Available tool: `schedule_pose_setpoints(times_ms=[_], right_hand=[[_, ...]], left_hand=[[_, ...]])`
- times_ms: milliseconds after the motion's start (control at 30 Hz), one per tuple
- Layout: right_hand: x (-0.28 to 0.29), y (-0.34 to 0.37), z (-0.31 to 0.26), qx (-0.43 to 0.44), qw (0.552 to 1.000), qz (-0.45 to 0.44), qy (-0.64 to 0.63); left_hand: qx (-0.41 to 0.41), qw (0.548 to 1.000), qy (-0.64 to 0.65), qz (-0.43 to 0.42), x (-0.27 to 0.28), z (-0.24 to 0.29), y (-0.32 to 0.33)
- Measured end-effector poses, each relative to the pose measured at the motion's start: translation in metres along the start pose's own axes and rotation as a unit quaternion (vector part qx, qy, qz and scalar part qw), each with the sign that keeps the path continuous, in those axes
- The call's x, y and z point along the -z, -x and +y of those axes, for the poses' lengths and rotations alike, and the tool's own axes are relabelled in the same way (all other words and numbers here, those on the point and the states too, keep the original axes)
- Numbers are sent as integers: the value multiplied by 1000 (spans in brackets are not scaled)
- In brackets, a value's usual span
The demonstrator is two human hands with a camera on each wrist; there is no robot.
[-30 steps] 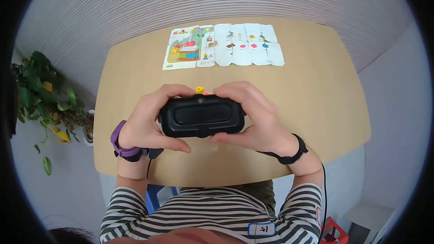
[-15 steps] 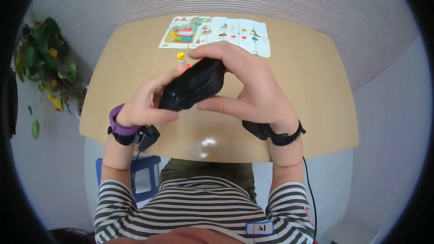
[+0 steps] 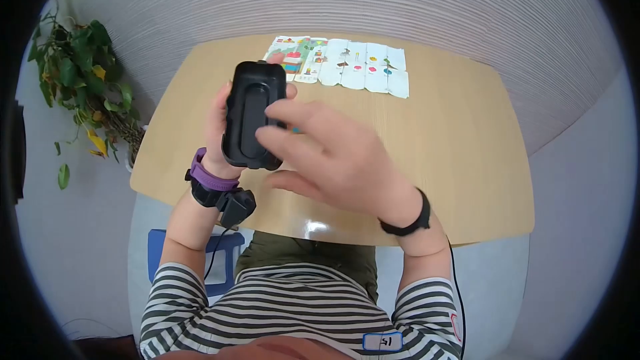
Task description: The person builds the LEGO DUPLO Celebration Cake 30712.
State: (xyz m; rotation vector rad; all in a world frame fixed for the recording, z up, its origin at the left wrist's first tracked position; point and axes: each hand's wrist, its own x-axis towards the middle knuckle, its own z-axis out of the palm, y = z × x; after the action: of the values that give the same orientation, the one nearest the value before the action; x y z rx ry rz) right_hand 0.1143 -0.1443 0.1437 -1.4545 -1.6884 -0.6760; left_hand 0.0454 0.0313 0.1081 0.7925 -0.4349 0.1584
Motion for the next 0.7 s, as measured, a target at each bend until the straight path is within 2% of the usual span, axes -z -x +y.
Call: schedule_pose_setpoints(times_ms=[33, 67, 167, 233, 300, 367, 500, 533, 633, 667, 700], right_hand=[[5, 1, 0, -20, 999, -15, -30], [11, 0, 7, -37, 999, -16, -23], [12, -5, 22, -116, 986, -37, -113], [10, -1, 38, -105, 975, -97, -168], [7, 7, 53, -77, 962, -150, -216], [10, 7, 59, -74, 958, -150, -233], [19, 7, 65, -90, 953, -167, -236], [21, 7, 66, -99, 952, -170, -236], [26, 10, 73, -109, 950, -188, -222], [27, 11, 72, -115, 952, -190, -211], [28, 9, 72, -118, 954, -191, -198]], left_hand=[[18, 999, -3, 36, -2, -2, 3], [55, 998, 33, 5, 2, -6, 3], [145, 978, 132, -75, 13, -17, 1], [181, 960, 190, -101, 11, -25, -3], [206, 971, 114, -48, 8, -27, -6], [241, 970, 11, 24, -2, -27, -13], [263, 964, -21, 33, -9, -25, -20], [253, 967, 29, -7, -1, -29, -21], [289, 951, 93, 51, 11, -39, -21], [291, 956, -24, 38, 9, -33, -22], [260, 962, -76, 31, 11, -33, -23]])
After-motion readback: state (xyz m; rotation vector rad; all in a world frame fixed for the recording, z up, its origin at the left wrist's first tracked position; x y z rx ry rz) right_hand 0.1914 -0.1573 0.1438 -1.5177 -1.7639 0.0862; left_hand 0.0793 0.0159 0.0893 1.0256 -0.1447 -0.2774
